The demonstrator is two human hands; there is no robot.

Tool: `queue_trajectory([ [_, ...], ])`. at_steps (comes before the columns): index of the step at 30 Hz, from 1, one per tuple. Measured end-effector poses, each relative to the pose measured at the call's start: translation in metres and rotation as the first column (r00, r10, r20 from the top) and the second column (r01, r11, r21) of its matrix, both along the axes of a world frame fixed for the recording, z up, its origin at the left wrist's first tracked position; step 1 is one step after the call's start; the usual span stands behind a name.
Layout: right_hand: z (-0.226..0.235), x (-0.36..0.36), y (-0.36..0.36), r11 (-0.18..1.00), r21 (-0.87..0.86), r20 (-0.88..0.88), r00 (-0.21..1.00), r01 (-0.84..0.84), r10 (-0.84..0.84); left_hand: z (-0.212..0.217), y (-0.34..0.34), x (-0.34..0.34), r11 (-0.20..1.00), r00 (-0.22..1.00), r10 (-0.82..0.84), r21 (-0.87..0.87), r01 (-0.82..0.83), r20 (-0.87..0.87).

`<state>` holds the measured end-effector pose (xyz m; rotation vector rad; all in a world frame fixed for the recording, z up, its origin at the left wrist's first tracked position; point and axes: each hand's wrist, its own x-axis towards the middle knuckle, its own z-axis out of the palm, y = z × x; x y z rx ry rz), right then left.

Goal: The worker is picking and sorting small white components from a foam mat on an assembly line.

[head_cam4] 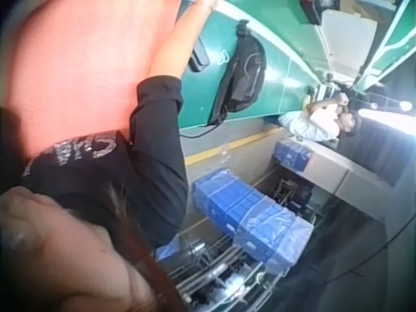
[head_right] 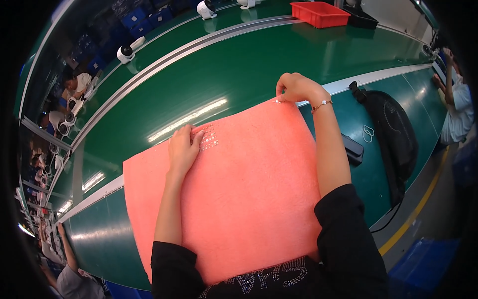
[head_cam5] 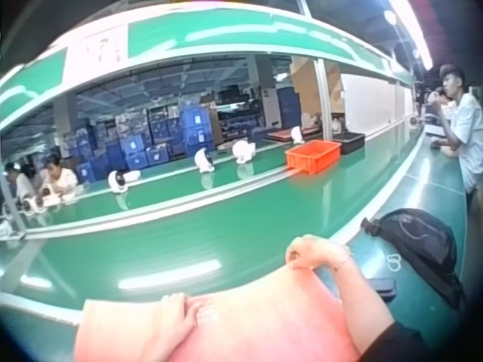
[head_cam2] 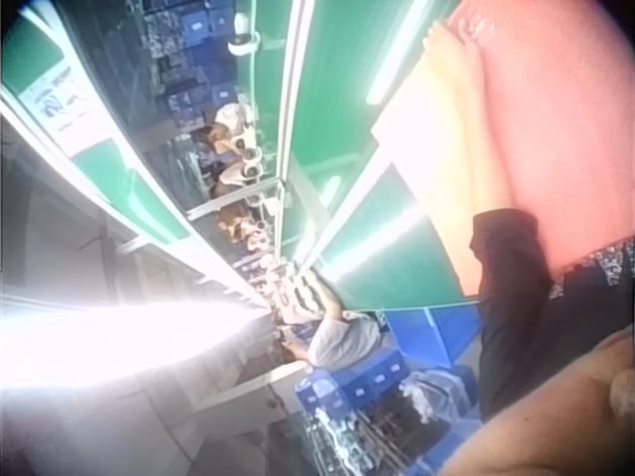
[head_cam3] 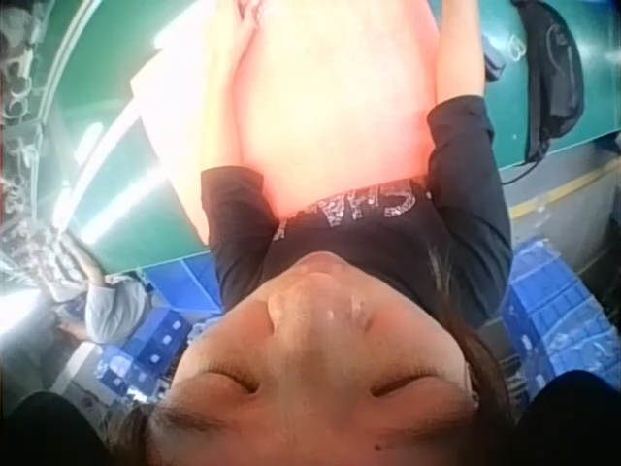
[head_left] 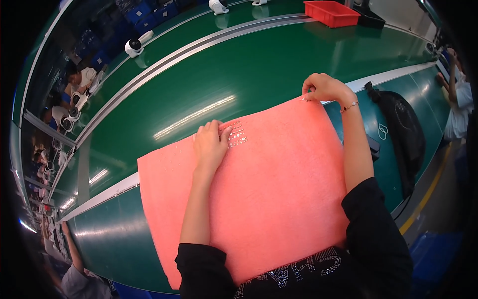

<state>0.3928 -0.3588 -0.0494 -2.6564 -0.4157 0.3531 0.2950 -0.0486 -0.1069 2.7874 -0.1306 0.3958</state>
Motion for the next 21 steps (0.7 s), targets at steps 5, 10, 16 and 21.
queue_trajectory([
  [5,-0.012,0.005,-0.009,0.998,0.064,0.065,0.998,-0.012,0.008,-0.002,0.000,0.001,1.000,1.000,-0.016,-0.009,0.016,0.023],
  [10,-0.006,0.003,-0.003,0.999,0.038,0.006,1.000,-0.011,0.010,-0.004,0.002,0.001,1.000,1.000,-0.016,-0.024,0.016,0.016],
  [16,-0.001,0.000,-0.001,0.999,0.013,-0.016,0.999,0.039,-0.038,-0.003,0.003,0.002,1.000,1.000,-0.019,-0.005,0.019,0.011],
  [21,0.005,-0.005,0.003,0.999,0.022,0.002,0.999,0.037,-0.038,-0.003,0.003,0.001,0.999,1.000,-0.004,-0.038,0.004,0.000],
])
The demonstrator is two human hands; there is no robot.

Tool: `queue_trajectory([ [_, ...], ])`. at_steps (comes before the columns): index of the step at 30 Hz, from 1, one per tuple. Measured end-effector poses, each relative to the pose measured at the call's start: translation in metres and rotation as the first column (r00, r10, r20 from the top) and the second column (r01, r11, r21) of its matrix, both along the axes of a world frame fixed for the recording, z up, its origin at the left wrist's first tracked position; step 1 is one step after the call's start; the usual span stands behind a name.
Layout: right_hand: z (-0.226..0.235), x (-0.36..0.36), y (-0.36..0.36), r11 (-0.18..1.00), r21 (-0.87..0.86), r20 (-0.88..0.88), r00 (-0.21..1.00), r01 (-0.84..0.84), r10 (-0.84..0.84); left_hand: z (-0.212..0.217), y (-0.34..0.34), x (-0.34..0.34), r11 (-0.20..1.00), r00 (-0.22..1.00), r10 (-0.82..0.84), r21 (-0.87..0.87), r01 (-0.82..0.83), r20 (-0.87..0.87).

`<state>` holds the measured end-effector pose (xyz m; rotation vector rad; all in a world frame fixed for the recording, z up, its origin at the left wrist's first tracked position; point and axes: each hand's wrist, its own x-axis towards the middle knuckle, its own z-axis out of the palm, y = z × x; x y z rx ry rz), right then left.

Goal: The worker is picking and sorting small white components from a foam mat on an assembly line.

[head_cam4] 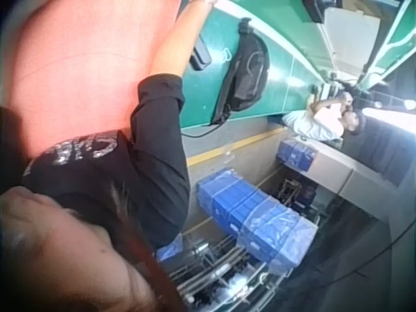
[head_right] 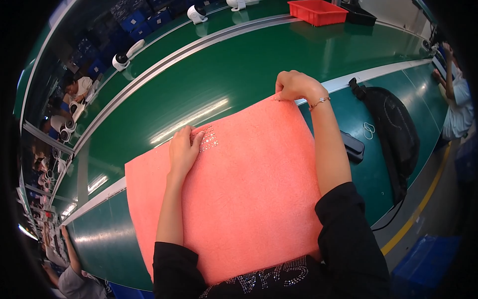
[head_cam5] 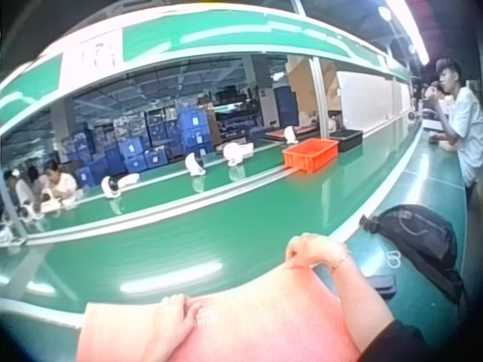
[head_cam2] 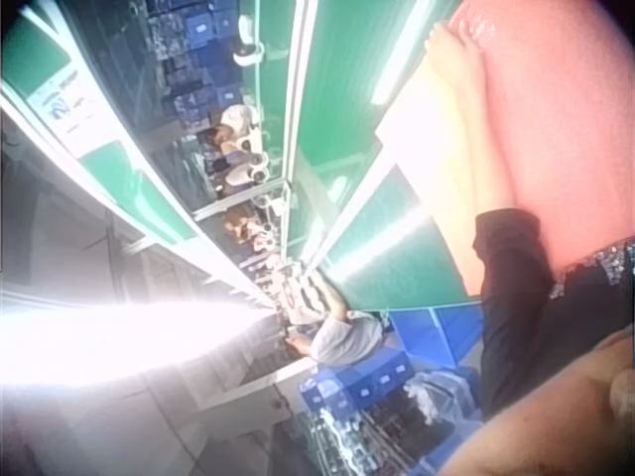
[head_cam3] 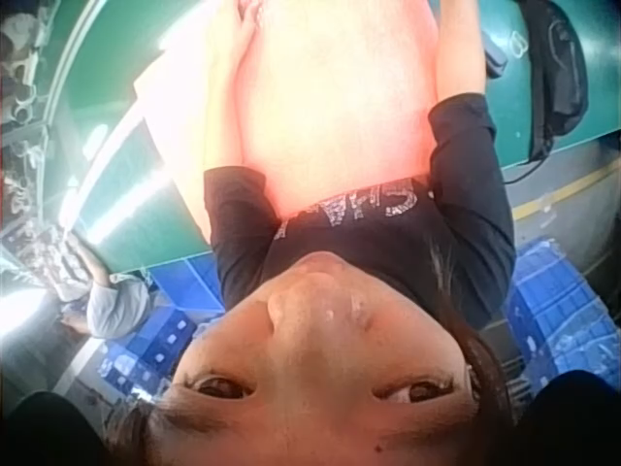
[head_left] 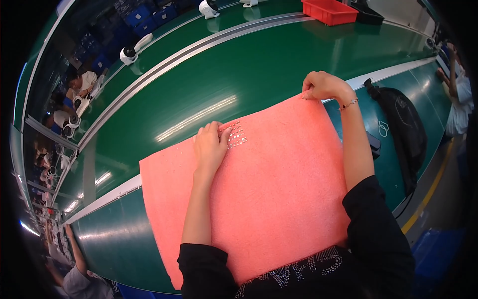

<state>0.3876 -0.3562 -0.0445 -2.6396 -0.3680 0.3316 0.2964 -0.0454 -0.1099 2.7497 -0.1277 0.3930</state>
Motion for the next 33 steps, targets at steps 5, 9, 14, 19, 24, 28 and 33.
queue_trajectory([
  [5,0.004,-0.007,-0.003,1.000,-0.019,0.116,0.993,0.024,-0.021,0.003,-0.002,-0.001,1.000,1.000,0.001,0.000,-0.001,-0.007],
  [9,0.057,-0.044,0.001,0.994,0.089,0.199,0.979,-0.065,0.046,0.003,-0.001,-0.006,0.998,1.000,0.014,-0.067,-0.014,0.009],
  [14,0.085,-0.082,-0.009,0.760,0.273,0.320,0.801,-0.590,0.507,0.034,-0.042,-0.016,0.941,0.969,-0.166,-0.263,0.211,0.184],
  [19,0.096,-0.087,-0.021,0.561,0.212,0.277,0.600,-0.800,0.750,0.072,-0.108,-0.033,0.694,0.881,-0.449,-0.563,0.450,0.150],
  [24,0.096,-0.091,-0.031,0.637,0.104,0.232,0.641,-0.764,0.732,0.068,-0.119,-0.034,0.686,0.854,-0.497,-0.534,0.494,0.152],
  [28,0.094,-0.093,-0.038,0.636,0.054,0.257,0.626,-0.770,0.736,0.065,-0.124,-0.034,0.710,0.825,-0.514,-0.425,0.562,0.234],
  [33,0.095,-0.091,-0.045,0.642,0.023,0.233,0.629,-0.766,0.742,0.056,-0.130,-0.036,0.714,0.820,-0.480,-0.404,0.571,0.311],
])
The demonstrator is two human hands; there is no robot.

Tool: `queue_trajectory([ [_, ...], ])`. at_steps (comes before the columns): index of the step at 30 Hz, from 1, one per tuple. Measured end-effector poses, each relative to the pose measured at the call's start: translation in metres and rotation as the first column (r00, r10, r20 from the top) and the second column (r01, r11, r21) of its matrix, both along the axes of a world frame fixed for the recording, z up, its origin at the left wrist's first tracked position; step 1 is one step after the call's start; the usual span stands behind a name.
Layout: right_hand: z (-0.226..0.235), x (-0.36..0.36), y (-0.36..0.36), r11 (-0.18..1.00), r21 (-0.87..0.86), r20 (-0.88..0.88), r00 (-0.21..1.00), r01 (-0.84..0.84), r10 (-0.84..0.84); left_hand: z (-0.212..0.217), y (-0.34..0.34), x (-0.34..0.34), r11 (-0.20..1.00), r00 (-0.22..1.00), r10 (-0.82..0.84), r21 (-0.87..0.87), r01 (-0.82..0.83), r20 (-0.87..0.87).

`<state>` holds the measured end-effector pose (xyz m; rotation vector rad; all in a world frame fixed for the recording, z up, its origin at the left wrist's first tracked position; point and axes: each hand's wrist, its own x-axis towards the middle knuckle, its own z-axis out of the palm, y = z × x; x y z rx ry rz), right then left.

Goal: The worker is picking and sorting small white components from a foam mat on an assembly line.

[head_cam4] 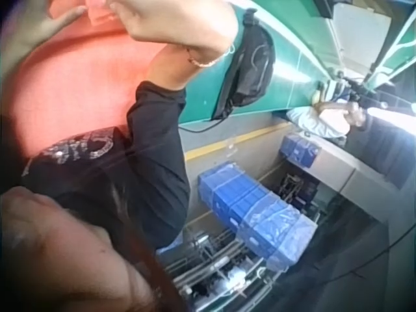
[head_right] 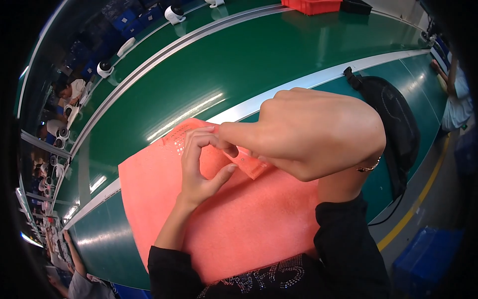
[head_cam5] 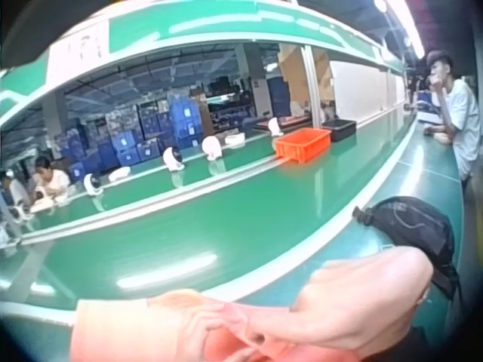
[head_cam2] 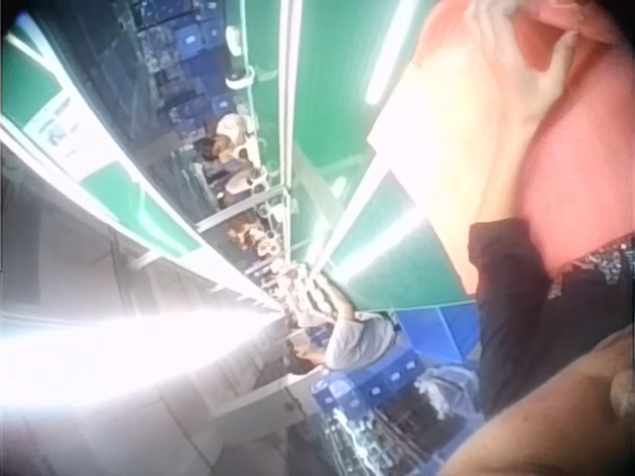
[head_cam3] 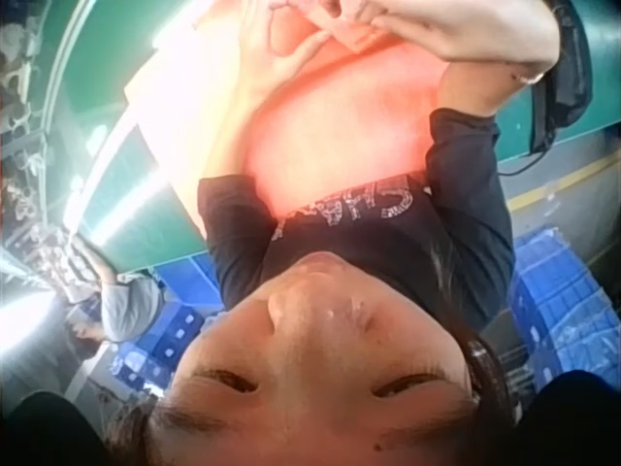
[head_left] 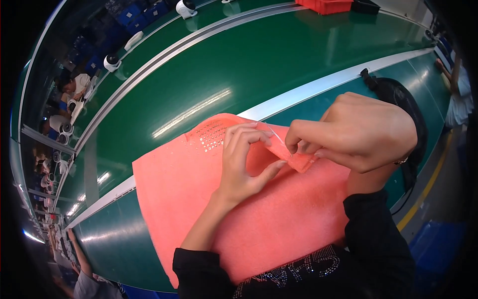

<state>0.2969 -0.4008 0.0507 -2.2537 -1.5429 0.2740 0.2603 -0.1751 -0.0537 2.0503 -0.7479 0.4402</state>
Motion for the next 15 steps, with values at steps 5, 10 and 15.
queue_trajectory([
  [5,0.000,0.011,0.003,0.993,0.095,-0.119,0.991,0.067,-0.055,-0.008,-0.002,0.003,1.000,0.999,0.016,0.009,-0.016,0.046],
  [10,-0.018,0.031,0.011,0.971,0.026,0.046,0.970,0.238,-0.239,-0.009,-0.005,0.004,0.997,0.997,0.067,-0.049,-0.065,0.033],
  [15,-0.023,0.032,0.023,0.966,-0.061,0.045,0.967,0.253,-0.251,-0.010,-0.013,0.004,0.981,0.989,0.147,-0.126,-0.149,-0.025],
])
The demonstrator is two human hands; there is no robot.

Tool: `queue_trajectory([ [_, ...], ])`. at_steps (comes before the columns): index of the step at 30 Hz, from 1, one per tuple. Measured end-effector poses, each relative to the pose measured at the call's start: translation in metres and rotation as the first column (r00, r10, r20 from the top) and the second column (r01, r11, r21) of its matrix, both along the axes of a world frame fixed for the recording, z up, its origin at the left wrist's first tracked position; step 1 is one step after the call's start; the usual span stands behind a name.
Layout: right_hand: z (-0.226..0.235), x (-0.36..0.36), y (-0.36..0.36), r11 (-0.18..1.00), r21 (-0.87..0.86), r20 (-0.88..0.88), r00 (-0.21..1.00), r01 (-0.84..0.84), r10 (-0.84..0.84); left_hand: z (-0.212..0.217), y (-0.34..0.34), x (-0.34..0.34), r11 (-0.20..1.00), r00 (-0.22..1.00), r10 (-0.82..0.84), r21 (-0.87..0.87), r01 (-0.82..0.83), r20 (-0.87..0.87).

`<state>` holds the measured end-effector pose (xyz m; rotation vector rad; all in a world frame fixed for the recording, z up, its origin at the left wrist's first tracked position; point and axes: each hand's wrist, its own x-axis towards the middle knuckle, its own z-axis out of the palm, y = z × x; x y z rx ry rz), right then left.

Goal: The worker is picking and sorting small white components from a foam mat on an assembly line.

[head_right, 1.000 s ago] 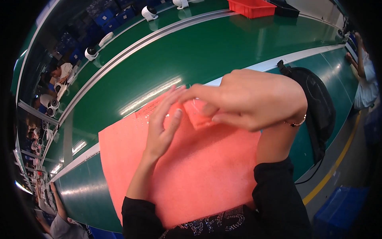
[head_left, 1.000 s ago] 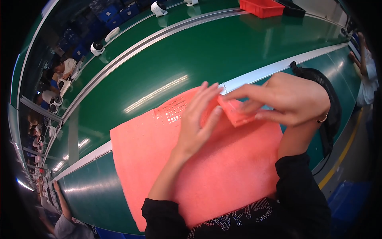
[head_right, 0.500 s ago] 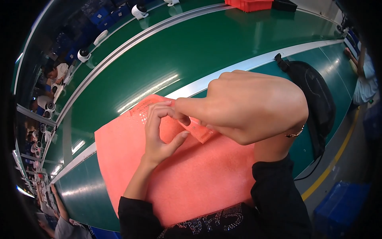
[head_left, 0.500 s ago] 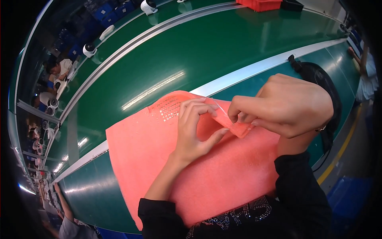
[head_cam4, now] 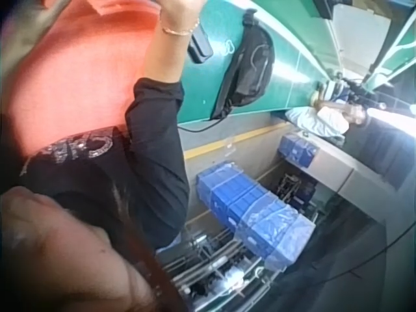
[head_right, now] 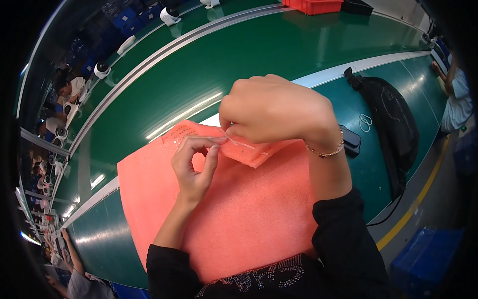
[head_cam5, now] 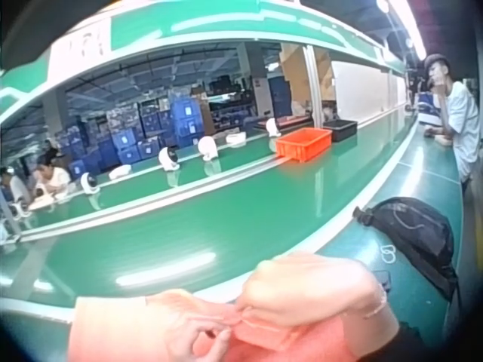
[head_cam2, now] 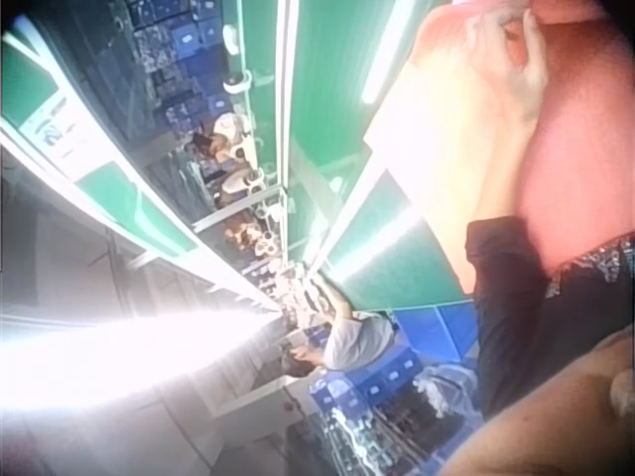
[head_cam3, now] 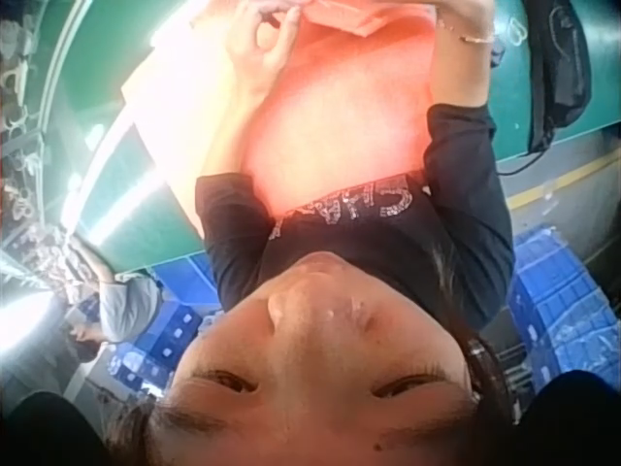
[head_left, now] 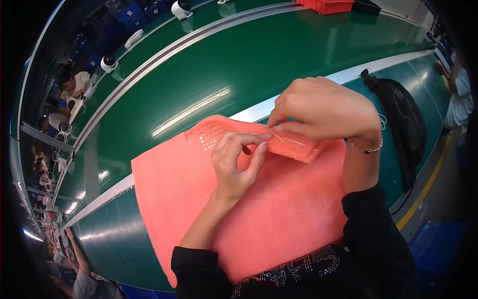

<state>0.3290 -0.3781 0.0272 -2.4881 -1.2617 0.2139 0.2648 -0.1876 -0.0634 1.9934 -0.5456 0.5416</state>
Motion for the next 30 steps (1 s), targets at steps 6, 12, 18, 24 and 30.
queue_trajectory([
  [6,-0.001,0.003,-0.001,0.999,-0.039,-0.053,0.999,0.005,-0.007,0.000,-0.006,0.004,0.998,0.997,0.044,0.048,-0.047,0.068],
  [12,0.006,0.003,-0.015,0.999,-0.031,-0.021,1.000,0.021,-0.021,-0.004,-0.014,0.008,0.998,0.996,0.032,0.050,-0.037,0.086],
  [18,0.014,0.003,-0.025,0.996,-0.090,-0.087,0.996,0.000,-0.008,-0.006,-0.020,0.008,1.000,0.999,0.011,0.016,-0.012,0.049],
  [24,0.012,0.005,-0.035,0.999,0.005,-0.047,0.997,-0.053,0.053,-0.011,-0.024,0.010,1.000,0.999,-0.007,-0.015,0.007,0.036],
  [30,0.013,0.008,-0.039,0.991,0.037,-0.159,0.978,-0.129,0.133,-0.011,-0.026,0.011,0.999,0.998,-0.028,0.019,0.027,0.056],
])
